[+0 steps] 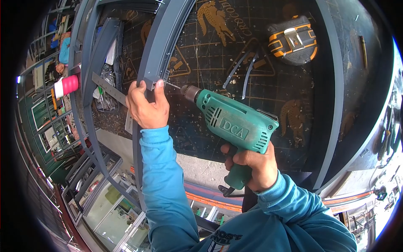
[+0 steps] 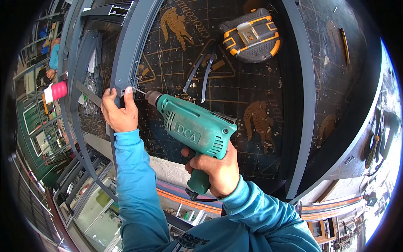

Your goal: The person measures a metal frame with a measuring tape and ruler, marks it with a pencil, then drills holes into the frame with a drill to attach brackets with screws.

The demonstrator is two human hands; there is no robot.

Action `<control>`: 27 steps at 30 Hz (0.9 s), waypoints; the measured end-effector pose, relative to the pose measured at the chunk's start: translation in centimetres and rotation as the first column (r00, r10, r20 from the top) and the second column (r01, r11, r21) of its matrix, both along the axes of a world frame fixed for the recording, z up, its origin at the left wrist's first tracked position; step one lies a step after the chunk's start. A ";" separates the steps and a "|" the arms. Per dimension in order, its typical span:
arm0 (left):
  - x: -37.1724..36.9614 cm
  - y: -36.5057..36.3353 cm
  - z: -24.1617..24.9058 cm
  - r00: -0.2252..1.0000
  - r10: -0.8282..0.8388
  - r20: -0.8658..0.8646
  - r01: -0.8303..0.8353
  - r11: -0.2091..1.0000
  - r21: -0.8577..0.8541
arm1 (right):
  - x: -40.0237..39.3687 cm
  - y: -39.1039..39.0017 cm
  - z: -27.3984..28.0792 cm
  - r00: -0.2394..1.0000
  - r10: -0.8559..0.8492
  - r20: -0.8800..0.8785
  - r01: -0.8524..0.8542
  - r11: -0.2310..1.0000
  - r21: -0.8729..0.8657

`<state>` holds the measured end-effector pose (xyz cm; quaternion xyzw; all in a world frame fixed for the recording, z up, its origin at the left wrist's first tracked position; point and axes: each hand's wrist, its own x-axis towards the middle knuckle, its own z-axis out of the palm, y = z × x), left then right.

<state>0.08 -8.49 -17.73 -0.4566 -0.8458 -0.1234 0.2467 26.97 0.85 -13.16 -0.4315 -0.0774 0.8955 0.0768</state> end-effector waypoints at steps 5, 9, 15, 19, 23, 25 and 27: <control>0.0 0.0 0.1 1.000 -0.014 0.009 0.014 1.000 -0.003 | -0.1 -0.2 0.1 0.998 -0.054 -0.031 0.051 0.994 -0.092; 0.0 0.0 0.2 0.999 -0.009 0.036 0.009 1.000 0.011 | -0.5 0.2 1.5 1.000 -0.024 0.000 0.023 0.988 -0.153; -0.1 0.0 0.5 0.998 -0.032 0.045 0.032 0.999 0.014 | -0.4 -0.4 1.4 0.993 -0.114 -0.021 0.104 0.956 -0.274; -0.2 -0.1 0.5 0.997 -0.038 0.065 0.036 0.999 0.025 | -0.4 -0.6 1.3 0.994 -0.104 -0.028 0.093 0.962 -0.258; 0.0 0.0 0.7 0.998 -0.033 0.055 0.031 0.999 0.032 | -0.3 -0.8 1.2 0.993 -0.112 -0.019 0.103 0.957 -0.273; 0.1 0.0 0.9 0.998 -0.021 0.064 0.020 0.999 0.025 | -0.3 -1.0 1.2 0.993 -0.113 -0.028 0.101 0.958 -0.268; 0.2 0.1 1.0 0.997 -0.017 0.069 0.015 0.999 0.035 | -0.3 -1.0 1.2 0.992 -0.118 -0.032 0.106 0.959 -0.263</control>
